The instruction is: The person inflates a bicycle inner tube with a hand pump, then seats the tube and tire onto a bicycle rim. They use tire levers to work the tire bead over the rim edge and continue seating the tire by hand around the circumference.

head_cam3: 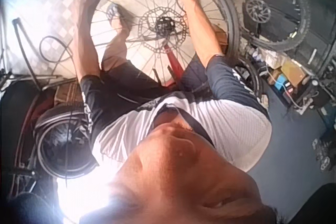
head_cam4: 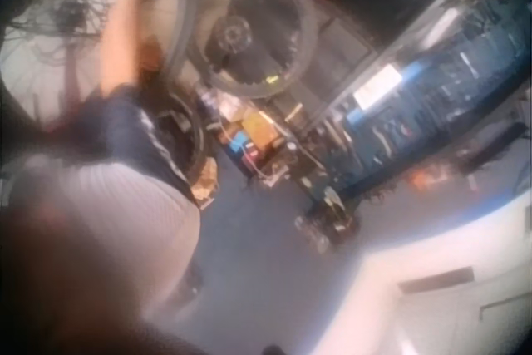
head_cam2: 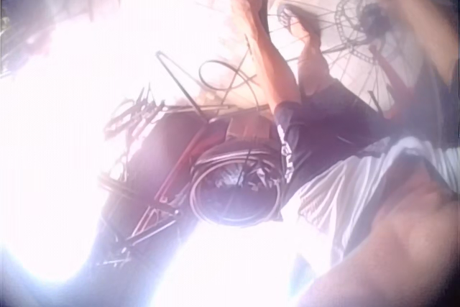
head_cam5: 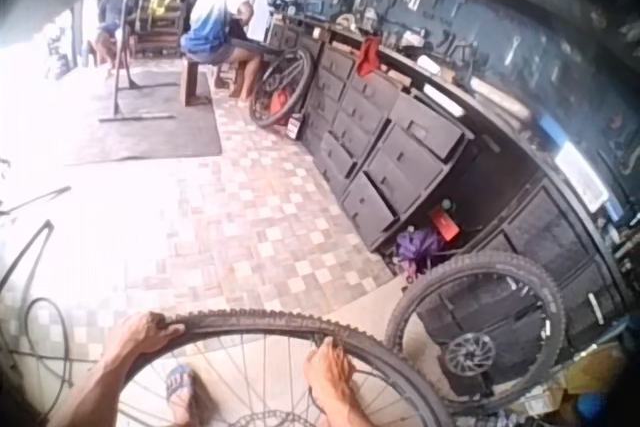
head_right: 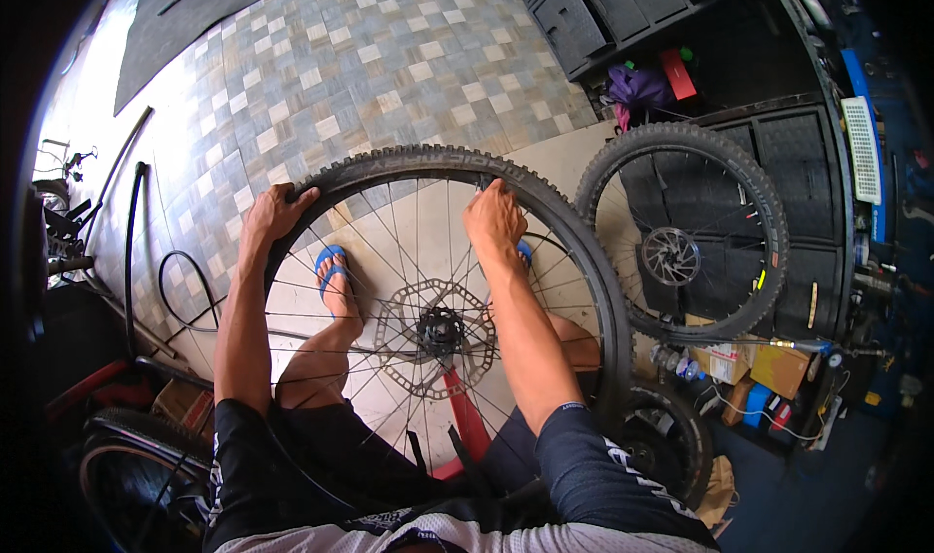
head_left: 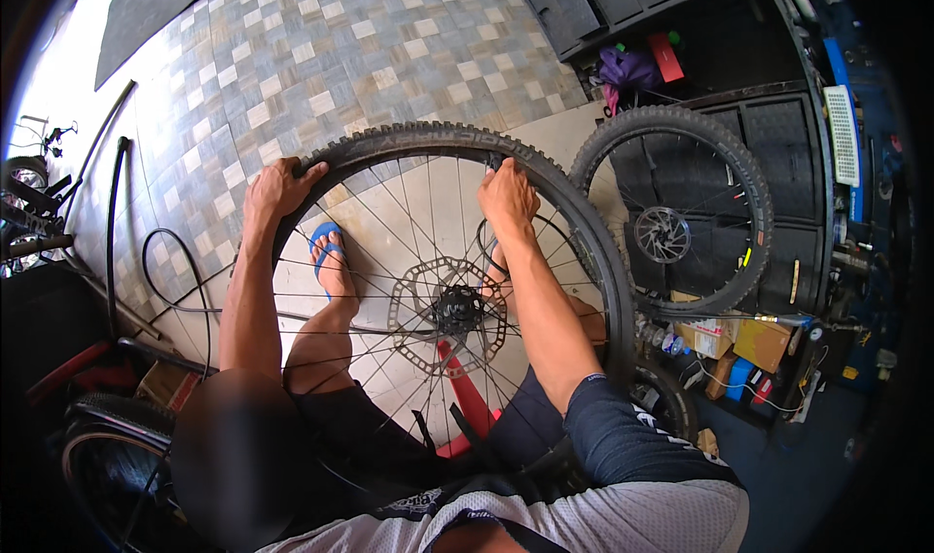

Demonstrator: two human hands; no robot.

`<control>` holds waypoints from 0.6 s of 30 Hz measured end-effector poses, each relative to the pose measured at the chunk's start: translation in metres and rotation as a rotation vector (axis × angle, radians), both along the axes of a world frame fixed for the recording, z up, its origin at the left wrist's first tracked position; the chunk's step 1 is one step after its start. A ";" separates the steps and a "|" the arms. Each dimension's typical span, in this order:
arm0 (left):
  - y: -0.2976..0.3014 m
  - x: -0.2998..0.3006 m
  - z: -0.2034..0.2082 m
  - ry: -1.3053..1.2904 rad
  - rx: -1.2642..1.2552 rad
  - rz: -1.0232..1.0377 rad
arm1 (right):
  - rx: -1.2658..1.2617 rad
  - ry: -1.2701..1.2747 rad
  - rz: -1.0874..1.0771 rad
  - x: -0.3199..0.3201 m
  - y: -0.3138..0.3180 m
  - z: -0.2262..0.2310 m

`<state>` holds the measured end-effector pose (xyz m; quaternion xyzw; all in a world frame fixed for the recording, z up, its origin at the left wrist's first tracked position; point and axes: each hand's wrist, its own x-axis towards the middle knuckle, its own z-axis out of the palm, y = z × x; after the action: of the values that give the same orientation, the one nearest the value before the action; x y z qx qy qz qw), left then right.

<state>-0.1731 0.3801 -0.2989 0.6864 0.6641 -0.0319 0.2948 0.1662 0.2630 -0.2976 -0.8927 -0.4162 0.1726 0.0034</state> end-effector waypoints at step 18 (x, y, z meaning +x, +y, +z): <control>0.009 -0.013 -0.013 -0.069 -0.053 -0.039 | 0.287 0.068 0.174 -0.004 0.013 -0.019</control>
<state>-0.1861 0.3893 -0.3120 0.6917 0.6391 -0.0314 0.3349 0.1623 0.2756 -0.3166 -0.8373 -0.5119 0.1412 0.1302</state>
